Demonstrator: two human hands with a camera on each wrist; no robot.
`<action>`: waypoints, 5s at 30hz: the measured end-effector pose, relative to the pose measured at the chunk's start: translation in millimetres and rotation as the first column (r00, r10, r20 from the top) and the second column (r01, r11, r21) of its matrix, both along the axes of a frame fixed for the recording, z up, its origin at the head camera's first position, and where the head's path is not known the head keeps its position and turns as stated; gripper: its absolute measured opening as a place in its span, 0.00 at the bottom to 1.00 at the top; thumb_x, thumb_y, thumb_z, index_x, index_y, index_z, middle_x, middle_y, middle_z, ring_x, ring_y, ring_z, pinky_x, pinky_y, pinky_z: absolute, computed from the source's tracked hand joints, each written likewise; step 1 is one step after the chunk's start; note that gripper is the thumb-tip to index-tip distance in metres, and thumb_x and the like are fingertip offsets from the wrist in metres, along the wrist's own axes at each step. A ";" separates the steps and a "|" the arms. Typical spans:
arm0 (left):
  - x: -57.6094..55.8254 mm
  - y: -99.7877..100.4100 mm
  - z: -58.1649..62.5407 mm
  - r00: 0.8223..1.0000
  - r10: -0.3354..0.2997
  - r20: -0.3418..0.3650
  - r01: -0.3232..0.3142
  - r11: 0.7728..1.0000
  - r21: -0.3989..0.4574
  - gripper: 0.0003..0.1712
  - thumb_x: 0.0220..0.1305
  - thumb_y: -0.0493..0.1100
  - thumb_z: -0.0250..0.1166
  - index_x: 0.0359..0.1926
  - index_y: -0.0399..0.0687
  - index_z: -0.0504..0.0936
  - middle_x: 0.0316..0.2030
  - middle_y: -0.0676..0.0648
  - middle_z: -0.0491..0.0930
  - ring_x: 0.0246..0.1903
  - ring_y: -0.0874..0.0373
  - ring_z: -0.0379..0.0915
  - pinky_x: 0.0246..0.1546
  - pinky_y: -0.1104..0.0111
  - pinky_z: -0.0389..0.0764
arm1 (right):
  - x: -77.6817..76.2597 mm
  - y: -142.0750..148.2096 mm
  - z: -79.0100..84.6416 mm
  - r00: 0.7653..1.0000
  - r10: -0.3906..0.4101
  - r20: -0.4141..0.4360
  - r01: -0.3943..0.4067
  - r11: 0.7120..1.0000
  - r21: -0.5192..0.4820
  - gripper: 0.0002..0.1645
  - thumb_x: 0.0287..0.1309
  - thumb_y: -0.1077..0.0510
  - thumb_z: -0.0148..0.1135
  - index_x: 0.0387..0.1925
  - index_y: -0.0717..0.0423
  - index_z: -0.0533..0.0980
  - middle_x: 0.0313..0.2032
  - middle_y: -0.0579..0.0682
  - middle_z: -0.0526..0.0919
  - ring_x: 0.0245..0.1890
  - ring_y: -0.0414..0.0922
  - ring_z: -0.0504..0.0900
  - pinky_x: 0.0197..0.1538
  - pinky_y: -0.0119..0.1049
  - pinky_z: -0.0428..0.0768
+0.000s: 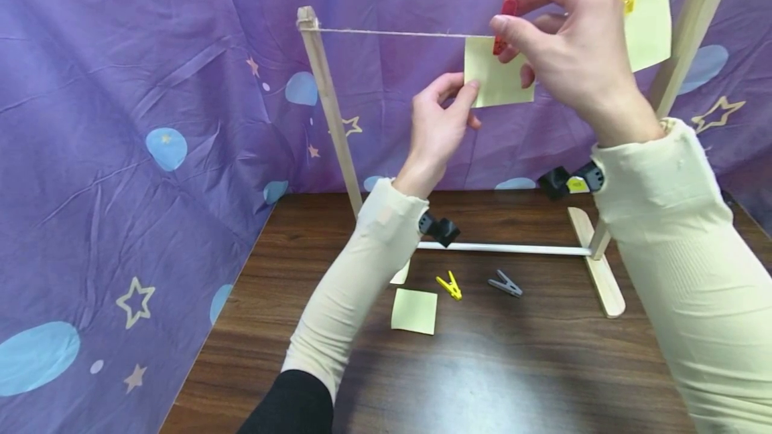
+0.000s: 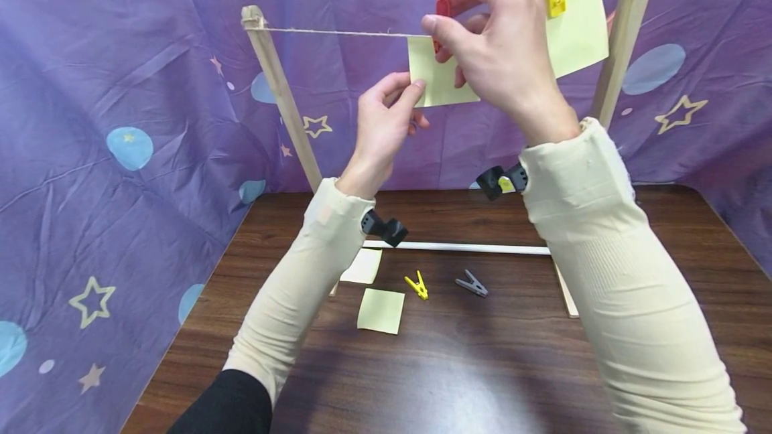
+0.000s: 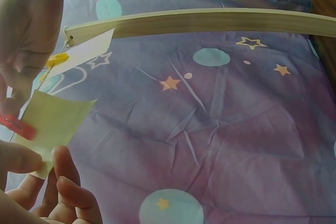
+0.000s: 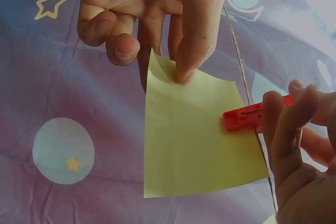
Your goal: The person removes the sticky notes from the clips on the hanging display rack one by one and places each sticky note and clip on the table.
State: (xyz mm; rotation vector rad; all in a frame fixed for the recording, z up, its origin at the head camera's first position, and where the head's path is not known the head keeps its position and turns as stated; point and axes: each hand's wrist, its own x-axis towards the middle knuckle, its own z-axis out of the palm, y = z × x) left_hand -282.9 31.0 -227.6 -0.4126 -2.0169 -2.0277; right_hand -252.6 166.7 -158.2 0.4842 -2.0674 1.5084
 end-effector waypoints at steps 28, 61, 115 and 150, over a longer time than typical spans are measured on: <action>-0.1 -3.2 -4.2 1.000 -0.017 0.017 0.017 1.000 0.004 0.11 0.66 0.36 0.60 0.47 0.35 0.81 0.41 0.40 0.84 0.13 0.64 0.71 0.25 0.72 0.79 | -9.4 -2.5 -3.1 0.947 -0.191 -0.257 0.227 0.967 0.119 0.08 0.57 0.56 0.68 0.37 0.54 0.82 0.22 0.22 0.77 0.22 0.25 0.77 0.26 0.24 0.69; 1.5 -5.0 -12.6 0.999 -0.040 0.032 0.040 0.999 -0.019 0.11 0.66 0.38 0.60 0.45 0.35 0.81 0.37 0.42 0.82 0.14 0.63 0.71 0.26 0.71 0.79 | -15.7 3.4 -0.4 0.891 -0.186 -0.413 0.190 0.981 -0.032 0.04 0.58 0.61 0.65 0.31 0.56 0.85 0.21 0.23 0.79 0.19 0.30 0.78 0.27 0.20 0.74; 14.6 -15.3 -27.3 0.990 -0.139 0.006 0.139 0.987 -0.086 0.13 0.62 0.34 0.63 0.48 0.34 0.78 0.40 0.34 0.84 0.14 0.62 0.71 0.23 0.72 0.78 | -0.2 16.1 -12.7 0.914 -0.185 -0.362 0.080 0.955 -0.286 0.04 0.52 0.68 0.66 0.30 0.57 0.83 0.20 0.42 0.85 0.08 0.34 0.70 0.17 0.24 0.71; 32.0 -35.3 -70.6 0.985 -0.167 0.031 0.170 0.967 -0.192 0.17 0.58 0.30 0.60 0.50 0.35 0.77 0.40 0.36 0.83 0.15 0.59 0.72 0.19 0.72 0.75 | 16.4 42.7 -68.6 0.942 -0.154 -0.299 -0.027 0.852 -0.523 0.08 0.46 0.69 0.72 0.30 0.70 0.81 0.24 0.51 0.85 0.05 0.36 0.67 0.12 0.22 0.66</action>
